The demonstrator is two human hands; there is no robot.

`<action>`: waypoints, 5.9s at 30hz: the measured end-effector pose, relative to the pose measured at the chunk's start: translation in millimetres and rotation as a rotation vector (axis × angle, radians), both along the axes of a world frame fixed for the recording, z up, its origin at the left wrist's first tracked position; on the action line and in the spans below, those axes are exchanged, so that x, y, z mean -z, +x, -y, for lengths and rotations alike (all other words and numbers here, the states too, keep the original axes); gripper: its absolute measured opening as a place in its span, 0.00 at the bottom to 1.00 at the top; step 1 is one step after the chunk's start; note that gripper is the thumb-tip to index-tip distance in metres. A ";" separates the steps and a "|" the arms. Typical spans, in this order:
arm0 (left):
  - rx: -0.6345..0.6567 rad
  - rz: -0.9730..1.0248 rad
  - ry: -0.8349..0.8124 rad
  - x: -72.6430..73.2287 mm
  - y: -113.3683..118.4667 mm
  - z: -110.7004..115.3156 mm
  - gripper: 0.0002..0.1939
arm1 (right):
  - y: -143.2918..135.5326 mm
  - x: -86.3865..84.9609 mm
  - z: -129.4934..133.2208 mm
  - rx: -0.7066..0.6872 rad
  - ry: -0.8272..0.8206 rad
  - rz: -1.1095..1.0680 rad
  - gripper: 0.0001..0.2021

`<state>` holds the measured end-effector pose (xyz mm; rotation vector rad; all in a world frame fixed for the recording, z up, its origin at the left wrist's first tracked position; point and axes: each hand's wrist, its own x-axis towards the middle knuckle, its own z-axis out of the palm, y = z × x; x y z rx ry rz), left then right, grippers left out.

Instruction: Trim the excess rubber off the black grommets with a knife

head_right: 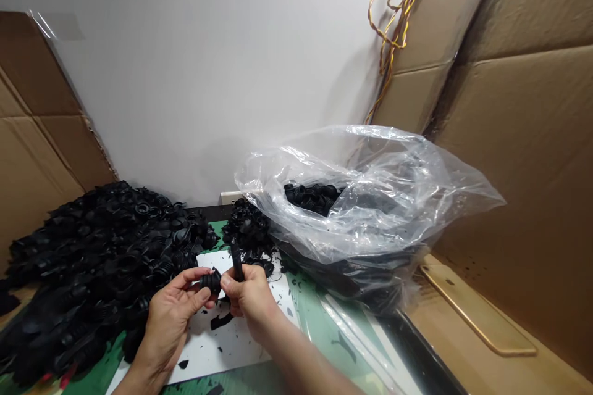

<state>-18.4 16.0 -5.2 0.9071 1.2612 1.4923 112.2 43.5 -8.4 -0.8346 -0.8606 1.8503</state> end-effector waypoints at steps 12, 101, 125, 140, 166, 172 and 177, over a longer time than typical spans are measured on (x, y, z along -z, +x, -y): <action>0.073 -0.156 0.032 12.0 -4.3 -6.0 0.18 | 23.6 -16.3 -22.0 0.177 0.078 -0.149 0.21; 0.130 0.332 -0.383 0.2 9.3 -23.4 0.08 | 41.9 -22.4 -34.2 0.171 0.473 0.659 0.07; 0.175 -0.134 0.014 5.9 12.7 -18.7 0.26 | 26.1 6.3 -13.3 0.143 0.405 0.457 0.07; 0.291 0.135 -0.294 2.7 14.3 -12.7 0.22 | 35.2 8.6 -20.2 0.003 -0.045 0.046 0.16; -0.012 0.436 -0.314 9.7 23.9 -10.5 0.04 | 24.7 13.3 -2.1 0.443 0.580 0.355 0.08; -0.002 0.407 -0.263 16.0 24.1 -10.2 0.14 | 20.2 9.8 3.6 0.531 0.736 0.505 0.06; 0.039 0.360 -0.272 14.3 22.5 -7.6 0.19 | 34.1 9.7 -12.7 0.545 1.017 0.680 0.08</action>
